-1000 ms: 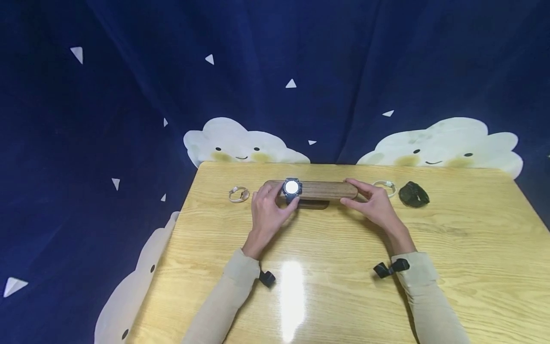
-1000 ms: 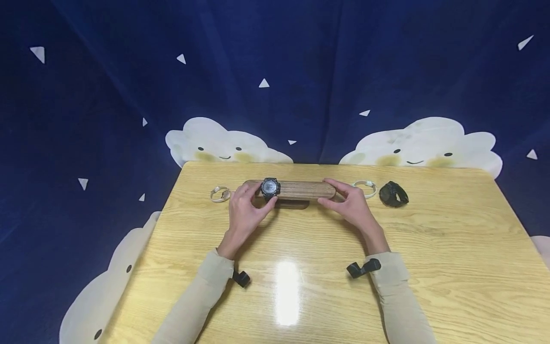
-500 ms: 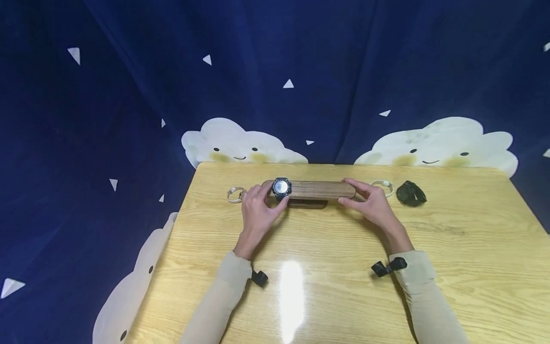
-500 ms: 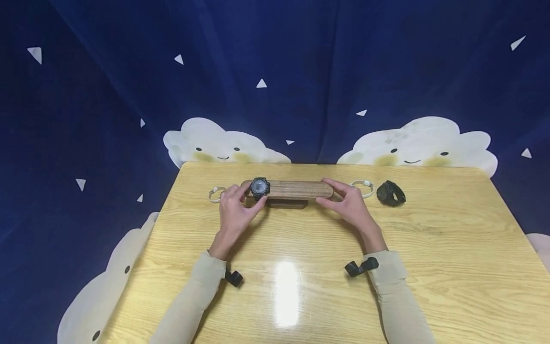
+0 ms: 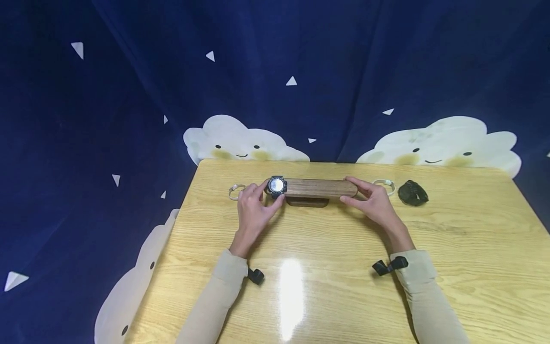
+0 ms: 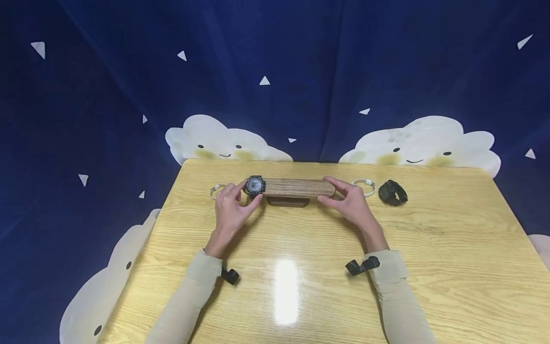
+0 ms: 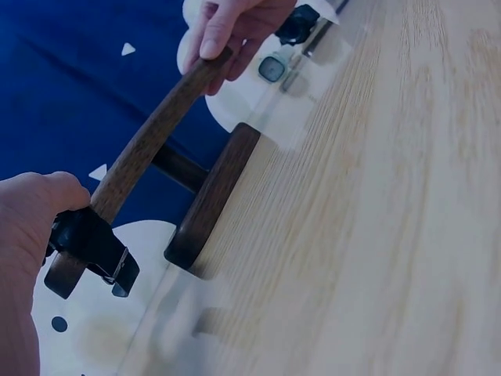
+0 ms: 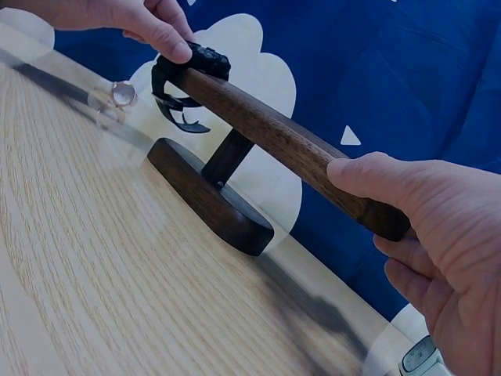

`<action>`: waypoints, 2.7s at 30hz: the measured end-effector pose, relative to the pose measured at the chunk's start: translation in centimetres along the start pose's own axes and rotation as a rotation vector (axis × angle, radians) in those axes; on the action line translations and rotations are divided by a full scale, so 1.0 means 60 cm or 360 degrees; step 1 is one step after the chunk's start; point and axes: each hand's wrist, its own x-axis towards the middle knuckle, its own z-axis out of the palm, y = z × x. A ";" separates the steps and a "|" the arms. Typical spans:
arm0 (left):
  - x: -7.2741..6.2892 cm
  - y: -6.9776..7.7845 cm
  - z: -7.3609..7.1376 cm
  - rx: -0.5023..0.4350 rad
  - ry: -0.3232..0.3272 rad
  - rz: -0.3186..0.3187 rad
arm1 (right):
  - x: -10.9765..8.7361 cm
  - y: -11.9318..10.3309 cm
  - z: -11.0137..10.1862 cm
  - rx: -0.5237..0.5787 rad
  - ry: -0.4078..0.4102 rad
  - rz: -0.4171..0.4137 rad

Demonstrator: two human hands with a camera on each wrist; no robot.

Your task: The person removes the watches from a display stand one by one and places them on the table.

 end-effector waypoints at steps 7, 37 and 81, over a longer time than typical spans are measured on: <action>-0.001 -0.013 -0.004 0.0030 0.0083 0.0059 | 0.003 -0.005 0.002 0.0023 -0.0017 0.0017; -0.006 -0.045 -0.029 0.0006 0.0155 0.0012 | -0.002 -0.004 0.000 0.0006 -0.0009 0.0018; -0.018 -0.109 -0.118 0.0153 0.0398 0.0053 | -0.003 -0.008 0.003 0.0009 -0.0008 0.0016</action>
